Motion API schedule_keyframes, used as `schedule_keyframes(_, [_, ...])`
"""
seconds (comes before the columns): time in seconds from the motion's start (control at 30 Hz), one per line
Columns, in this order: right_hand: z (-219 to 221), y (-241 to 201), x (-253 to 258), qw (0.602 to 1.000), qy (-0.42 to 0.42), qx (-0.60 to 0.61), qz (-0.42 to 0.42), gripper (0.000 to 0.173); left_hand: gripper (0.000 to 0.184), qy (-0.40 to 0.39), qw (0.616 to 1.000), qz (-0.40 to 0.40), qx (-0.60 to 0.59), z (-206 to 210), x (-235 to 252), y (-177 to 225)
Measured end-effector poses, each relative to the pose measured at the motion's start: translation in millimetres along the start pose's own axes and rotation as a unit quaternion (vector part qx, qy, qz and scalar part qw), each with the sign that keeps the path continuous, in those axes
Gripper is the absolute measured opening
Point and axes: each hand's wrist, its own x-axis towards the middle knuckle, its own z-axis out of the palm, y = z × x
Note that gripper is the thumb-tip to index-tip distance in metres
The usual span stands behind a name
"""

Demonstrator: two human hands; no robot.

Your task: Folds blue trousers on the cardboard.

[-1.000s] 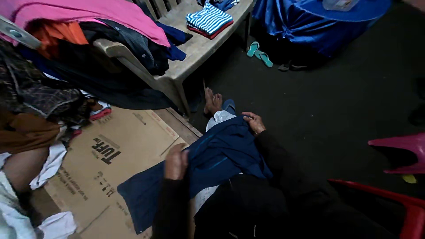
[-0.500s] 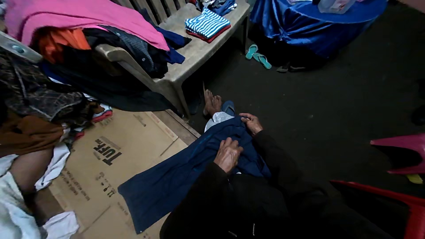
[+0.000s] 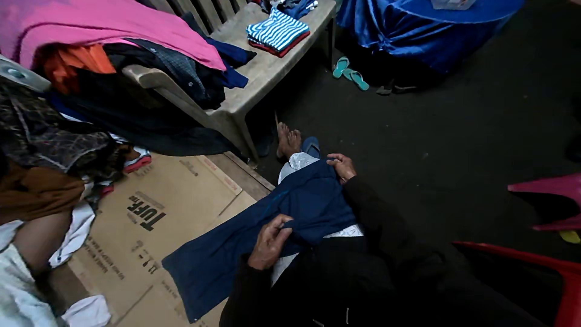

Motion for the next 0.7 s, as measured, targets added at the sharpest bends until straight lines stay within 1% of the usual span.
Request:
schedule_keyframes(0.03, [1, -1, 1, 1.000, 0.000, -0.009, 0.003, 0.032, 0.018, 0.014, 1.000, -0.010, -0.018, -3, -4, -1])
schedule_keyframes(0.1, [2, -1, 4, 1.000, 0.005, -0.028, -0.002, 0.032, 0.017, 0.008, 1.000, -0.015, -0.016, -11, -10, -6])
schedule_keyframes(0.23, [5, 5, 5, 0.996, 0.042, -0.074, -0.039, 0.034, 0.025, -0.082, 0.991, -0.026, 0.101, -20, -13, -15])
schedule_keyframes(0.3, [2, 2, -4, 0.993, 0.051, -0.096, -0.052, 0.037, 0.026, -0.096, 0.984, -0.037, 0.145, -19, -13, -17])
schedule_keyframes(0.37, [-4, -6, -24, 0.985, 0.056, -0.141, -0.077, 0.040, 0.026, -0.102, 0.980, -0.042, 0.165, -20, -13, -15])
schedule_keyframes(0.43, [-15, -9, -44, 0.969, 0.050, -0.202, -0.132, 0.043, 0.024, -0.099, 0.980, -0.039, 0.170, -21, -14, -12])
schedule_keyframes(0.47, [-23, -7, -53, 0.959, 0.032, -0.223, -0.173, 0.042, 0.024, -0.097, 0.980, -0.041, 0.169, -23, -15, -11])
schedule_keyframes(0.5, [-33, -3, -62, 0.944, -0.006, -0.245, -0.221, 0.040, 0.023, -0.092, 0.981, -0.041, 0.168, -24, -16, -11])
schedule_keyframes(0.53, [-44, 2, -71, 0.924, -0.068, -0.270, -0.264, 0.039, 0.024, -0.086, 0.981, -0.040, 0.167, -26, -17, -12])
schedule_keyframes(0.6, [-66, 7, -89, 0.869, -0.203, -0.317, -0.321, 0.039, 0.025, -0.068, 0.983, -0.045, 0.162, -27, -18, -14])
schedule_keyframes(0.63, [-72, 8, -100, 0.844, -0.249, -0.338, -0.335, 0.041, 0.025, -0.061, 0.984, -0.052, 0.156, -26, -17, -14])
schedule_keyframes(0.7, [-78, 6, -122, 0.807, -0.296, -0.396, -0.322, 0.046, 0.027, -0.038, 0.988, -0.052, 0.140, -20, -15, -14])
